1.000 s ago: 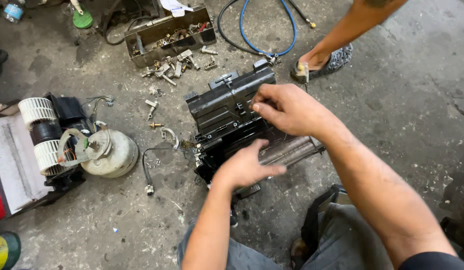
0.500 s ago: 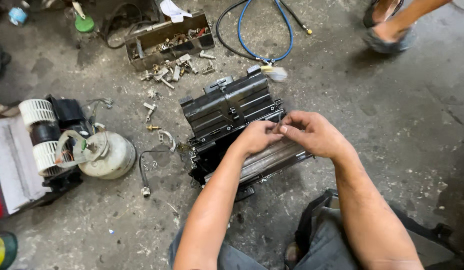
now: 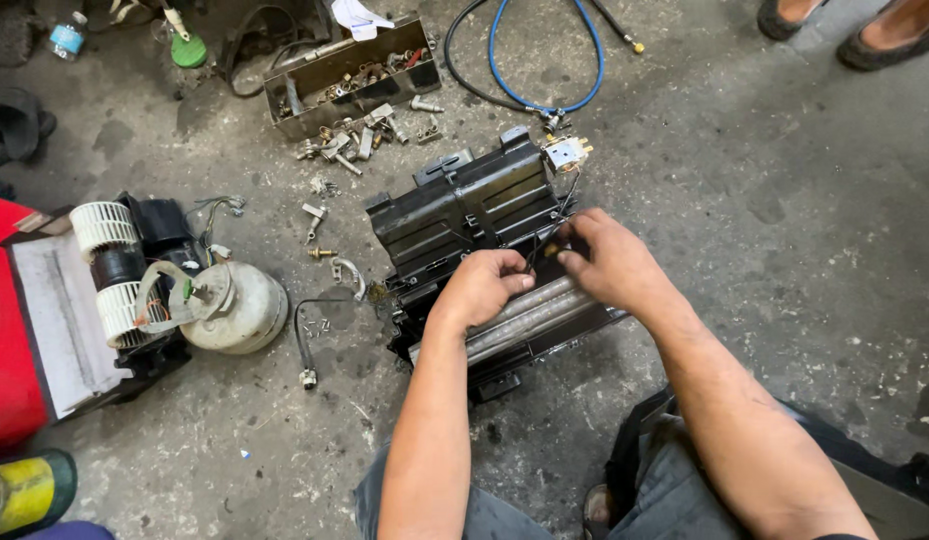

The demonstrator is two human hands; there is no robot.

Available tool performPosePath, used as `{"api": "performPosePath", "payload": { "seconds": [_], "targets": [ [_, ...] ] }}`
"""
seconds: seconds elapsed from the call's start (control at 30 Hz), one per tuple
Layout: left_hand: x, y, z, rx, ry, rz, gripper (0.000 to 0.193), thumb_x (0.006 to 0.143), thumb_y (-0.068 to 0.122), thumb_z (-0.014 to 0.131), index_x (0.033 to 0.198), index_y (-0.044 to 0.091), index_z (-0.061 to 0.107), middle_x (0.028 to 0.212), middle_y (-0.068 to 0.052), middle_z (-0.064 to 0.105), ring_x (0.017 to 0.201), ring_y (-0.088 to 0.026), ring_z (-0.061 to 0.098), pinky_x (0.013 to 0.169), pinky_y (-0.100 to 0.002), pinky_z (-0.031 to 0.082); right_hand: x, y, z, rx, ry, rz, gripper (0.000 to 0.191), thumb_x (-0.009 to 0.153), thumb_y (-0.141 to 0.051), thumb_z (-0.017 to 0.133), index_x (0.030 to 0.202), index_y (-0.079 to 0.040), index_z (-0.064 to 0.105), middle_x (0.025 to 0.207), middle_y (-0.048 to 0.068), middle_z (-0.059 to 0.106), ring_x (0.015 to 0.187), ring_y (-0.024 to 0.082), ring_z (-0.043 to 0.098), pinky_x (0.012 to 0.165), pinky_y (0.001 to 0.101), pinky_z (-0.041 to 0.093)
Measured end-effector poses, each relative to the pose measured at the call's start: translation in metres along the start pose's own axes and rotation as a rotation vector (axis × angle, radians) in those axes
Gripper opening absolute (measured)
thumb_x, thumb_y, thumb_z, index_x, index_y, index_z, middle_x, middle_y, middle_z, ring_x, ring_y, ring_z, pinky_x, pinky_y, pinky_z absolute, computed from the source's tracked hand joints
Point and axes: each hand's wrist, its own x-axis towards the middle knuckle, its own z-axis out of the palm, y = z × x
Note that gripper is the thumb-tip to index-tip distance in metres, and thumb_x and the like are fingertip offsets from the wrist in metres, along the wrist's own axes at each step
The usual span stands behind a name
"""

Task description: The person assembles a car air conditioning evaporator unit by hand. They attach a metal evaporator core to a black plastic housing, connect a small sensor with a wire, and secure the two halves of the housing together.

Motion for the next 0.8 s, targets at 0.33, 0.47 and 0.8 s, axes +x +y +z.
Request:
{"api": "performPosePath", "payload": {
  "seconds": [0.33,0.47,0.8],
  "targets": [
    [0.0,-0.014,0.007,-0.179,0.141,-0.058,0.011,0.09,0.011,0.075,0.09,0.001,0.069,0.076,-0.005,0.071,0.071,-0.013,0.061,0.068,-0.032,0.053,0.006,-0.004,0.021,0.181,-0.003,-0.07,0.043,0.093,-0.017,0.07,0.134,-0.005,0.062,0.111,0.017,0.069,0.105,0.037,0.067,0.091,0.0433,0.052],
    [0.003,-0.018,0.009,-0.323,0.066,-0.172,0.008,0.096,0.007,0.066,0.089,0.002,0.064,0.079,-0.003,0.068,0.071,-0.011,0.067,0.061,-0.03,0.053,-0.009,-0.009,0.027,0.087,0.369,-0.217,0.045,0.092,-0.016,0.073,0.131,0.002,0.059,0.124,0.023,0.063,0.117,0.041,0.06,0.098,0.0448,0.049],
    [0.011,-0.036,0.003,-0.405,0.01,-0.021,0.004,0.096,0.004,0.065,0.092,0.001,0.066,0.083,-0.005,0.073,0.08,-0.011,0.072,0.071,-0.027,0.056,-0.111,-0.008,0.109,0.154,-0.053,0.265,0.022,0.088,-0.019,0.069,0.102,-0.002,0.07,0.096,0.02,0.07,0.093,0.042,0.067,0.08,0.0492,0.053]
  ]
}}
